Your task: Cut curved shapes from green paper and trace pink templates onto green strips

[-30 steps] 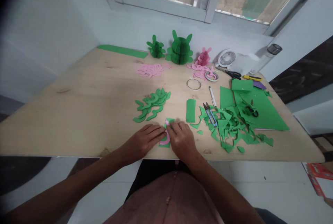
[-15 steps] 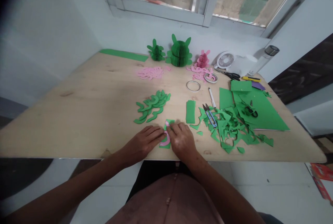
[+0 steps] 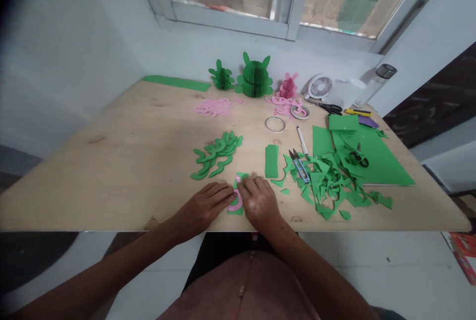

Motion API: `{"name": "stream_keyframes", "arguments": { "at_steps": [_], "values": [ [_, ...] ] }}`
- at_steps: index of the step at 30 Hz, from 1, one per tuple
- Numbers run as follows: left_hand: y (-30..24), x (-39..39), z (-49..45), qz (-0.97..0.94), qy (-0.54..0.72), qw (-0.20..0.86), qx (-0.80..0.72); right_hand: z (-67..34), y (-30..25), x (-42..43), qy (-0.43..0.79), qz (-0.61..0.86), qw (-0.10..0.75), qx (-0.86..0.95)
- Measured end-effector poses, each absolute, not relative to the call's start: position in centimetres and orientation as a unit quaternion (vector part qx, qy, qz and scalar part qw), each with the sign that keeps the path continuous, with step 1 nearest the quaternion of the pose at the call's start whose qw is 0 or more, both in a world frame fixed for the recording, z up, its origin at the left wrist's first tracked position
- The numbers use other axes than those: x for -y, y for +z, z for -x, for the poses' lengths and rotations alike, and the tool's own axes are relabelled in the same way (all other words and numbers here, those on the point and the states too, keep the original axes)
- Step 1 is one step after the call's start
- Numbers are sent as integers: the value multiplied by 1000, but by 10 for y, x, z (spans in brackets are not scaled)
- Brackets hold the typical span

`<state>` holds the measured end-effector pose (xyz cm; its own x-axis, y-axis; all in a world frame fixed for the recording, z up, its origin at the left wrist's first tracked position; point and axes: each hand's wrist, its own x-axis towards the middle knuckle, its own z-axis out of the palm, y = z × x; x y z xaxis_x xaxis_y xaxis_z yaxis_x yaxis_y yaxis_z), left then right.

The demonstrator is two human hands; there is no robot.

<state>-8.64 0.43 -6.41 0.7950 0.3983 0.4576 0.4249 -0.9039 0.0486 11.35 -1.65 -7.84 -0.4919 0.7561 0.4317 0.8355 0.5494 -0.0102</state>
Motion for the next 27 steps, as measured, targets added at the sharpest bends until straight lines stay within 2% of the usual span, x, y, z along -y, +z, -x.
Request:
{"name": "stream_keyframes", "arguments": {
  "at_steps": [12,27],
  "values": [
    [-65,-4,87,949,-224,32,218,-113,-79,16,-90,471,195,856],
    [-67,-6,88,937,-275,15,215,-114,-80,16,-101,470,192,856]
  ]
}}
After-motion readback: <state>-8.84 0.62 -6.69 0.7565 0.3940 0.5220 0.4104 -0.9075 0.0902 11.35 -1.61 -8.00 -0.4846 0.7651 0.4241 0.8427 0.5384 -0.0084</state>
